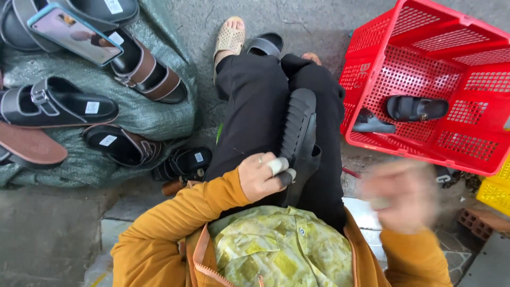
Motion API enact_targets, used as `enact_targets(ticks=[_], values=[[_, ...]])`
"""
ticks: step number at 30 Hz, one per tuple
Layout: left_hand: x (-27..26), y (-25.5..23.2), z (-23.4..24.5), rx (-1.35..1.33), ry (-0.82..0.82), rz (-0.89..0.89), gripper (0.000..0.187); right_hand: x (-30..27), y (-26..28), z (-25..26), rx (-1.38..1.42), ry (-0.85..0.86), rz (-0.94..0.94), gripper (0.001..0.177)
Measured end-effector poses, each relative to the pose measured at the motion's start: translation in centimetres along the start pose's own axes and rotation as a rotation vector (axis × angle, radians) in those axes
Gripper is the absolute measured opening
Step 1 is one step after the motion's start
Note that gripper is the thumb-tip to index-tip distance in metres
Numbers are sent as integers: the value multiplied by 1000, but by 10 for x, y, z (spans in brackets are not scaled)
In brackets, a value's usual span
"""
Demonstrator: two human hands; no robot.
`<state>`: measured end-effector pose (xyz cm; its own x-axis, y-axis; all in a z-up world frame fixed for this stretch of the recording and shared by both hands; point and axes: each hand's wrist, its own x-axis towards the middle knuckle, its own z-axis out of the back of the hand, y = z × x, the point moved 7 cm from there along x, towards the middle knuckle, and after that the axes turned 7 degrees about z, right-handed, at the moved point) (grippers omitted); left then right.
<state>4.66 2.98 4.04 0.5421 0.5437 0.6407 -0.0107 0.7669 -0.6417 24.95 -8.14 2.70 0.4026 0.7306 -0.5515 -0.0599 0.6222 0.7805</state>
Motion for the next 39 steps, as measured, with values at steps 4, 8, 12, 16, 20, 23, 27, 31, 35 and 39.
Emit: enact_targets(ticks=[4,8,12,16,20,23,27,31,35,39], values=[[6,18,2,122,99,125,32,16,17,-15,-217,110,52,46],[-1,37,-10,310,428,350,48,31,30,-27,-497,241,130,79],[19,52,-11,-440,332,561,23,11,28,-23,-628,90,860,52],[77,64,-8,-1087,358,845,33,10,43,-31,-381,219,792,23],[62,155,-61,-1353,-77,1205,48,40,39,-46,-196,215,825,23],[78,162,-36,-926,191,1195,46,30,77,-51,-402,199,929,22],[86,146,30,349,232,433,29,18,41,-43,-1025,231,1021,42],[48,75,2,-60,262,301,62,10,62,-49,-1075,124,1200,40],[28,50,-10,-146,340,363,75,11,61,-51,-1167,143,1185,42],[11,63,-27,-172,343,393,78,8,65,-53,-1263,157,1154,40]])
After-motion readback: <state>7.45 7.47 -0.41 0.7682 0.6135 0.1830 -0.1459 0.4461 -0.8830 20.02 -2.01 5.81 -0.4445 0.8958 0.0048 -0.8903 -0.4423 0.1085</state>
